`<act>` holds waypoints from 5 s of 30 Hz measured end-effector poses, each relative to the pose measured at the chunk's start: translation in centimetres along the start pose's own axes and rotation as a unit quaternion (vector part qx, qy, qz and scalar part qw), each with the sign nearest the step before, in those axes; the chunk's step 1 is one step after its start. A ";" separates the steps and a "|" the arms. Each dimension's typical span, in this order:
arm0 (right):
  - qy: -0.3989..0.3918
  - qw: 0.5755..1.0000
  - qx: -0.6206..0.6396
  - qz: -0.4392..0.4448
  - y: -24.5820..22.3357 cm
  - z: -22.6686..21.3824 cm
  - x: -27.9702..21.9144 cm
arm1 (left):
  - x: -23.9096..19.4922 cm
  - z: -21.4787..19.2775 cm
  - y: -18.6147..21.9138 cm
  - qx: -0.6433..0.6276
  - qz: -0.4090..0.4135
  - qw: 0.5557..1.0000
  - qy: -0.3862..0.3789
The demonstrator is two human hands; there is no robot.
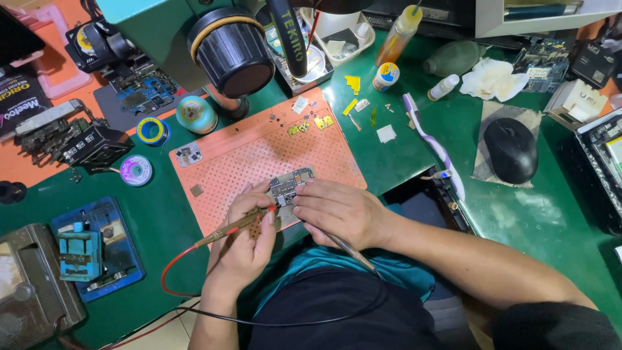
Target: The person removes a motherboard from a smartphone chassis and places it on a work mat. They then use a multimeter to test electrical continuity on the motherboard's components.
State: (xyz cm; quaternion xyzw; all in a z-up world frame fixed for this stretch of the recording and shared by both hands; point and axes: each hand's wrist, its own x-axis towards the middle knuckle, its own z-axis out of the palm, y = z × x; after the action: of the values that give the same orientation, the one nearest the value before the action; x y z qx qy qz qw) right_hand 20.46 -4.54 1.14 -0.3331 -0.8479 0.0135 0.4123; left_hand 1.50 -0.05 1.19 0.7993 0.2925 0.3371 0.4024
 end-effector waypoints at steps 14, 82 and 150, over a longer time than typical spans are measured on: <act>0.050 0.999 0.000 -0.001 0.2 0.3 0.5 | 0.5 0.3 -0.1 0.016 0.016 0.999 0.024; 0.049 0.999 0.008 -0.010 -0.5 2.1 0.7 | -0.8 -0.5 -0.9 0.034 0.041 0.997 0.058; 0.119 0.992 -0.021 -0.028 -0.2 1.1 0.8 | 0.0 0.0 0.2 0.030 0.007 0.999 0.036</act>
State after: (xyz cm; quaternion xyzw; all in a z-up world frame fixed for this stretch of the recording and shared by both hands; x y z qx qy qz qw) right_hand 19.25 -3.95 0.98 -0.3167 -0.8022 -0.0558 0.5031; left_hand 1.53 -0.15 1.42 0.8005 0.3112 0.3597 0.3648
